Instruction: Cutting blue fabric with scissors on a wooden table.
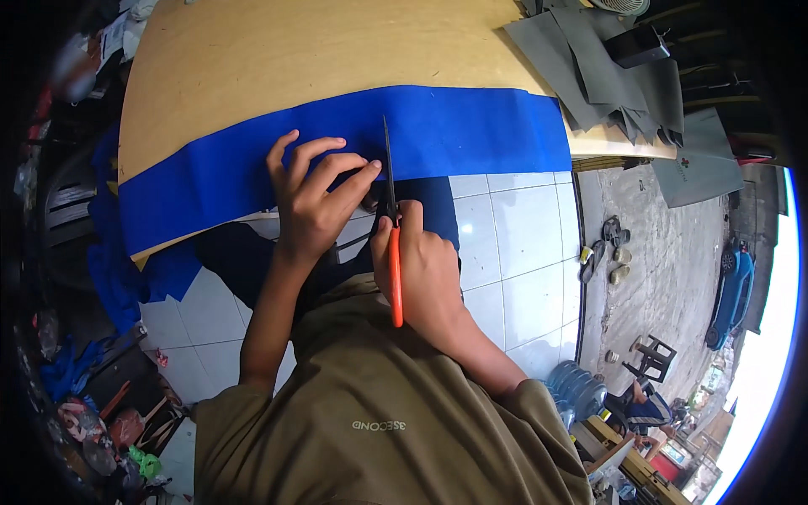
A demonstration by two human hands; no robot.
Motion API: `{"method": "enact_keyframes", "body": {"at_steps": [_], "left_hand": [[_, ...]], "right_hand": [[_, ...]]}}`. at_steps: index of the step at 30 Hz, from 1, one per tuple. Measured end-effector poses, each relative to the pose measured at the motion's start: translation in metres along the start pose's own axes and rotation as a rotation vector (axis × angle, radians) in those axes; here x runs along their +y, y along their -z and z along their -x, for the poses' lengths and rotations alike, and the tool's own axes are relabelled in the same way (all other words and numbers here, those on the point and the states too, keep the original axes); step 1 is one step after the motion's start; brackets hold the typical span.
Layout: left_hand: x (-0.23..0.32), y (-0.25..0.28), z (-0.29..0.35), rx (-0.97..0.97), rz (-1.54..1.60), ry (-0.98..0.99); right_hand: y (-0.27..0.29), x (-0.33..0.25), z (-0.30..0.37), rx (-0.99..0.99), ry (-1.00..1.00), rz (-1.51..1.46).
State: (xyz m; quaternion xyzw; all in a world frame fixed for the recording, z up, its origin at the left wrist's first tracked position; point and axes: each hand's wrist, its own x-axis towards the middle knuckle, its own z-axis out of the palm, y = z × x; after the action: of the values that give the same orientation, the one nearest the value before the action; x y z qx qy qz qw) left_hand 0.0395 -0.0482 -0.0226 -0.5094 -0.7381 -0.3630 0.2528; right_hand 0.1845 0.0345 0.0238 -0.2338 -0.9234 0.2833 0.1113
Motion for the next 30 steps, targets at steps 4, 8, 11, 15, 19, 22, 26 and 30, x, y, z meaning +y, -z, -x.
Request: {"method": "enact_keyframes", "body": {"at_steps": [4, 8, 11, 15, 19, 22, 26, 30], "left_hand": [[0.0, -0.002, 0.002, 0.001, 0.009, -0.005], [0.0, 0.001, 0.002, -0.011, 0.014, -0.002], [0.0, 0.0, 0.001, -0.004, 0.015, -0.003], [0.0, 0.0, 0.002, -0.001, 0.007, 0.001], [0.0, 0.0, 0.0, 0.013, 0.006, 0.004], [-0.001, -0.001, 0.001, 0.011, 0.008, -0.004], [0.001, -0.002, 0.0, 0.049, -0.003, 0.026], [0.001, 0.0, 0.0, 0.051, -0.009, 0.037]], "right_hand": [[-0.004, 0.002, 0.001, 0.015, 0.013, 0.027], [-0.003, 0.002, 0.0, 0.006, 0.005, 0.038], [-0.004, 0.003, 0.0, 0.018, 0.012, 0.029], [-0.006, 0.006, 0.0, 0.012, 0.016, 0.011], [-0.013, 0.012, 0.001, 0.021, 0.006, 0.014], [-0.013, 0.012, 0.0, 0.029, -0.007, -0.006], [-0.01, 0.015, 0.002, -0.026, -0.078, -0.211], [-0.001, 0.011, 0.006, -0.06, -0.115, -0.282]]}}
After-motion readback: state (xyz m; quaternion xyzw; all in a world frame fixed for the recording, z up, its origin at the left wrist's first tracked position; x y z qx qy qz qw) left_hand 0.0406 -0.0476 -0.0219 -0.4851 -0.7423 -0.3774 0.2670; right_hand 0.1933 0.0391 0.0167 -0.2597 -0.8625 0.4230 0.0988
